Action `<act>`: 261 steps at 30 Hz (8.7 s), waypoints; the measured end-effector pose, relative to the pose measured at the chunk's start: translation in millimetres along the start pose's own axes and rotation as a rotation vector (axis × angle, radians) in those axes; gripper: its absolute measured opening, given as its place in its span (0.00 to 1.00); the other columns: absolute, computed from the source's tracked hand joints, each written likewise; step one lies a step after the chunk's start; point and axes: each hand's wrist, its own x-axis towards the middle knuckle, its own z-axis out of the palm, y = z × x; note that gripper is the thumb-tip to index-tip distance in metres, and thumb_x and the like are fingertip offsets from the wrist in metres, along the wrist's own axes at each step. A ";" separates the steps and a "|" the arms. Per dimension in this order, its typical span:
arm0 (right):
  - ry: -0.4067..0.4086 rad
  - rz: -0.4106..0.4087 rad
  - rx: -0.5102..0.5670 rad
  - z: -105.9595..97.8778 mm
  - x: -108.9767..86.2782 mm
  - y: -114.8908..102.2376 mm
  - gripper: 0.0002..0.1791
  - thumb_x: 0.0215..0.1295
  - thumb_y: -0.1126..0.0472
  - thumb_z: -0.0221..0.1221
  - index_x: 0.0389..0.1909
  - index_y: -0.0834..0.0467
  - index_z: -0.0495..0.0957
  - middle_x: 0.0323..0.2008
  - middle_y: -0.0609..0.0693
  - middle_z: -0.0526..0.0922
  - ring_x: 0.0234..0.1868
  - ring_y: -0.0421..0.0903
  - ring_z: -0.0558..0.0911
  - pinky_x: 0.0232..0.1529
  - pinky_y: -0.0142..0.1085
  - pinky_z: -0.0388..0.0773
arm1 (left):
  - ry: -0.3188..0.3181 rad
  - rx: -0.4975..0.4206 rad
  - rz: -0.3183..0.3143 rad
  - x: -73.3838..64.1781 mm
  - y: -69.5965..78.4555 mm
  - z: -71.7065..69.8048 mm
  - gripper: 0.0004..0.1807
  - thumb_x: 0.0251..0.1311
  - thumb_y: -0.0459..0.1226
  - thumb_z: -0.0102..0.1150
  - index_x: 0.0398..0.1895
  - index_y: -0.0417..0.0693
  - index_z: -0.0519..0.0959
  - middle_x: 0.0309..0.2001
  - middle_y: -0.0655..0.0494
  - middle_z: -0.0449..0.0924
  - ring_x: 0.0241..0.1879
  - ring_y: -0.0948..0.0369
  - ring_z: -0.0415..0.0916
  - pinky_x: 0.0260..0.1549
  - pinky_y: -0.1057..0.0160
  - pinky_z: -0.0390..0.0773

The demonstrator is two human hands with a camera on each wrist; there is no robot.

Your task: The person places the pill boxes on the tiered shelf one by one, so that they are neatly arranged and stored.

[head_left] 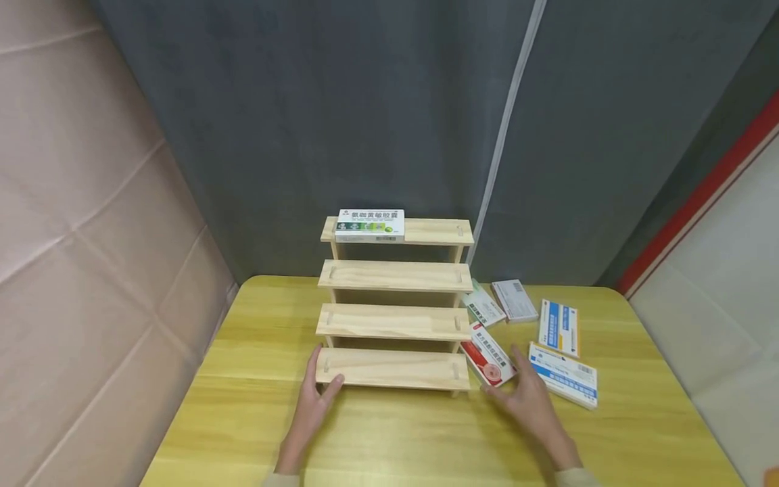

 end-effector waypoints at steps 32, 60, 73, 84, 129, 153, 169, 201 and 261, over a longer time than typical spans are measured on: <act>0.152 0.035 -0.045 31.7 -12.1 11.3 0.51 0.51 0.60 0.76 0.70 0.77 0.59 0.67 0.78 0.66 0.67 0.74 0.67 0.70 0.66 0.62 | 0.008 0.027 0.005 0.4 -4.7 1.2 0.44 0.71 0.45 0.58 0.82 0.50 0.46 0.82 0.42 0.41 0.80 0.36 0.37 0.70 0.22 0.41; 0.332 0.177 0.126 35.5 -22.4 13.2 0.49 0.49 0.63 0.78 0.70 0.73 0.64 0.63 0.74 0.74 0.62 0.72 0.76 0.66 0.60 0.72 | 0.006 0.018 0.010 4.1 -1.9 0.1 0.45 0.70 0.44 0.59 0.82 0.49 0.46 0.82 0.43 0.41 0.80 0.38 0.37 0.72 0.24 0.39; 0.340 0.205 0.148 29.4 -30.3 3.5 0.47 0.49 0.60 0.78 0.68 0.71 0.67 0.62 0.72 0.77 0.60 0.69 0.79 0.62 0.51 0.75 | 0.005 0.015 0.017 4.5 -2.3 0.2 0.45 0.70 0.44 0.60 0.82 0.48 0.46 0.82 0.43 0.42 0.80 0.38 0.37 0.71 0.22 0.39; 0.413 0.188 0.193 23.1 -29.8 5.4 0.46 0.48 0.62 0.79 0.68 0.67 0.69 0.60 0.70 0.79 0.61 0.66 0.80 0.50 0.04 0.58 | 0.000 0.008 0.006 3.9 -4.0 0.1 0.45 0.70 0.44 0.59 0.82 0.50 0.45 0.83 0.44 0.41 0.80 0.38 0.36 0.70 0.22 0.39; 0.854 0.024 0.506 -3.5 -16.6 -22.7 0.39 0.43 0.80 0.73 0.62 0.71 0.74 0.50 0.42 0.75 0.49 0.37 0.78 0.46 0.18 0.79 | 0.017 0.001 0.027 4.3 -2.9 0.8 0.45 0.69 0.42 0.60 0.82 0.47 0.46 0.82 0.43 0.43 0.80 0.38 0.38 0.72 0.24 0.39; 0.754 -0.023 0.662 -35.4 18.6 -51.7 0.37 0.48 0.78 0.72 0.64 0.67 0.75 0.52 0.45 0.75 0.53 0.40 0.77 0.47 0.19 0.80 | 0.007 -0.001 0.015 2.6 -0.1 0.5 0.45 0.70 0.44 0.60 0.82 0.51 0.45 0.82 0.44 0.42 0.81 0.39 0.37 0.72 0.24 0.39; 0.621 -0.021 0.616 -55.9 34.8 -75.2 0.35 0.53 0.71 0.73 0.65 0.62 0.75 0.57 0.47 0.76 0.56 0.39 0.77 0.49 0.19 0.79 | 0.005 -0.005 0.009 2.9 -0.2 0.6 0.46 0.70 0.44 0.60 0.82 0.50 0.45 0.83 0.45 0.41 0.81 0.39 0.37 0.72 0.24 0.39; 0.269 -0.141 0.386 -103.3 87.7 -94.9 0.41 0.63 0.65 0.69 0.76 0.62 0.62 0.71 0.62 0.72 0.54 0.30 0.78 0.52 0.14 0.75 | -0.001 -0.002 0.005 1.8 -1.0 0.6 0.45 0.71 0.44 0.59 0.83 0.51 0.45 0.83 0.44 0.40 0.80 0.38 0.36 0.71 0.23 0.38; -0.182 -0.247 0.373 -113.9 201.9 -152.2 0.42 0.62 0.68 0.63 0.77 0.59 0.59 0.74 0.58 0.65 0.73 0.56 0.66 0.78 0.57 0.59 | 0.018 -0.030 0.026 2.4 0.9 1.4 0.46 0.68 0.41 0.62 0.82 0.47 0.47 0.82 0.42 0.44 0.80 0.39 0.40 0.74 0.27 0.40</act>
